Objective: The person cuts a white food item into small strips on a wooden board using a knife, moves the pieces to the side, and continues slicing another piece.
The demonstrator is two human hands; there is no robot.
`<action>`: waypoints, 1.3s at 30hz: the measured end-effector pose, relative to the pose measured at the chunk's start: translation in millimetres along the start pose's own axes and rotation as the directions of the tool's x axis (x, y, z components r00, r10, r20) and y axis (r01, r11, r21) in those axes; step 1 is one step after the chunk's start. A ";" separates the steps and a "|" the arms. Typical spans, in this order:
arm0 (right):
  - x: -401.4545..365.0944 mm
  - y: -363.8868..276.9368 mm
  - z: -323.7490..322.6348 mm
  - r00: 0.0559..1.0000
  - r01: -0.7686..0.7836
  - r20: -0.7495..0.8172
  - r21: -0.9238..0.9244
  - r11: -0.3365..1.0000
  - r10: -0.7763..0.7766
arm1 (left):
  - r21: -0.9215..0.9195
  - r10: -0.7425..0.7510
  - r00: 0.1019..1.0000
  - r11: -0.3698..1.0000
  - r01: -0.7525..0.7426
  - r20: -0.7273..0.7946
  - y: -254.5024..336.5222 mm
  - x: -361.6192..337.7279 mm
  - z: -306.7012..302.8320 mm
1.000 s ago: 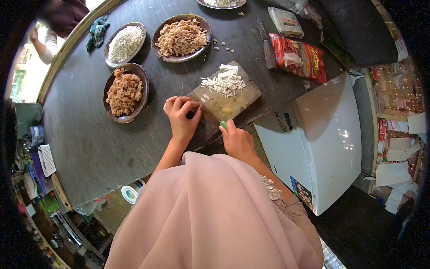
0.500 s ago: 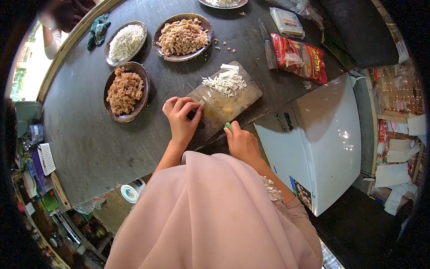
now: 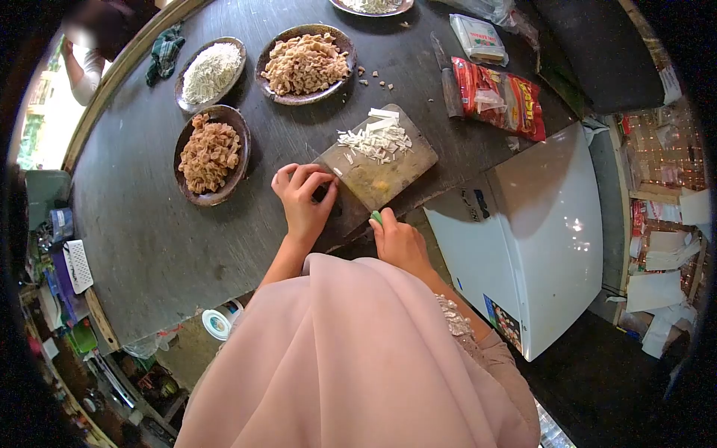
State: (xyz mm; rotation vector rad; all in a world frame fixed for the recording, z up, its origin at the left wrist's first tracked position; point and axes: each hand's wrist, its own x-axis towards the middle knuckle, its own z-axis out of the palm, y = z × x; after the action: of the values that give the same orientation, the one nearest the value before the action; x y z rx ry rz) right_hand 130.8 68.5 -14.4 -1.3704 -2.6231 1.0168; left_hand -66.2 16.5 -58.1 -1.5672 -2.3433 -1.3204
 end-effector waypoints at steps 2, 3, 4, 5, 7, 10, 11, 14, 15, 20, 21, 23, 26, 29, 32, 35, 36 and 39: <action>2.1 2.6 5.0 1.000 -0.001 -0.018 -0.005 1.000 0.001 | 0.001 0.000 1.000 1.000 0.000 -0.009 0.3 0.3 -0.6; 4.2 1.4 5.1 1.000 -0.003 -0.018 -0.004 1.000 0.003 | 0.000 0.001 1.000 1.000 -0.001 -0.007 0.1 -0.2 -0.8; 7.5 -0.4 4.7 0.999 -0.009 -0.039 0.010 1.000 0.010 | -0.007 -0.006 1.000 1.000 0.006 -0.011 0.4 -1.3 -0.7; 10.1 -1.2 3.6 0.998 -0.012 -0.064 0.024 1.000 0.014 | -0.014 -0.008 1.000 1.000 0.008 -0.018 0.5 -0.5 0.5; 8.9 1.3 0.5 0.998 -0.012 -0.065 0.027 1.000 0.014 | -0.010 -0.003 1.000 1.000 0.003 -0.014 1.1 -1.0 1.2; 1.9 -0.5 -2.1 0.999 -0.003 -0.050 0.025 1.000 0.004 | -0.002 0.001 1.000 1.000 -0.001 -0.010 -1.0 -0.5 0.1; -1.7 -0.7 -2.8 0.999 0.000 -0.037 0.019 1.000 0.000 | -0.004 0.002 1.000 1.000 -0.002 -0.009 -0.8 -0.9 0.4; -4.8 2.1 1.6 1.000 -0.013 -0.013 0.012 1.000 0.013 | -0.014 0.004 1.000 1.000 -0.004 -0.031 -2.0 -2.1 2.8; -3.5 3.2 3.5 1.000 -0.014 -0.014 0.012 1.000 0.014 | -0.015 0.004 1.000 1.000 -0.005 -0.030 -1.2 -1.3 2.0; 0.7 2.2 8.7 1.000 0.000 -0.029 0.040 0.999 0.001 | 0.032 0.036 0.999 0.999 -0.036 0.009 -0.3 -1.9 -4.5; 0.7 1.8 7.5 0.999 0.008 -0.032 0.042 0.999 -0.006 | 0.037 0.039 0.999 0.999 -0.039 0.004 -0.4 -0.3 -6.1; -6.7 1.6 5.2 1.000 -0.018 -0.004 0.016 1.000 0.018 | 0.041 0.047 0.998 0.998 -0.049 0.043 1.7 -0.6 -10.5; -8.2 0.5 4.8 1.000 -0.011 -0.028 0.008 1.000 0.011 | 0.050 0.029 0.998 0.998 -0.032 0.056 2.2 -0.5 -11.2; -7.2 0.6 6.3 1.000 -0.014 -0.016 0.011 1.000 0.014 | 0.058 0.035 0.997 0.998 -0.039 0.065 3.1 2.6 -14.3; -4.3 1.1 9.1 0.999 0.000 -0.049 0.004 1.000 0.000 | 0.066 0.029 0.997 0.997 -0.034 0.071 4.0 3.1 -14.5; 2.3 -3.1 8.2 0.996 0.007 -0.093 0.031 0.999 -0.004 | 0.073 0.025 0.998 0.997 -0.029 0.060 6.5 1.7 -13.7; 3.5 -2.6 6.2 0.996 0.010 -0.094 0.032 0.999 -0.007 | 0.079 0.032 0.998 0.996 -0.036 0.048 6.5 2.5 -14.0; 1.2 -1.3 -1.0 0.997 0.008 -0.080 0.068 0.998 -0.003 | 0.068 0.034 0.998 0.997 -0.038 0.052 5.4 2.4 -14.7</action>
State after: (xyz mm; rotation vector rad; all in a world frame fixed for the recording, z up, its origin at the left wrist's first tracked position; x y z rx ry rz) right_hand 129.4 69.4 -13.3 -1.3588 -2.5103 1.0189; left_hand -69.3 9.4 -44.2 -1.6336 -2.3507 -1.1935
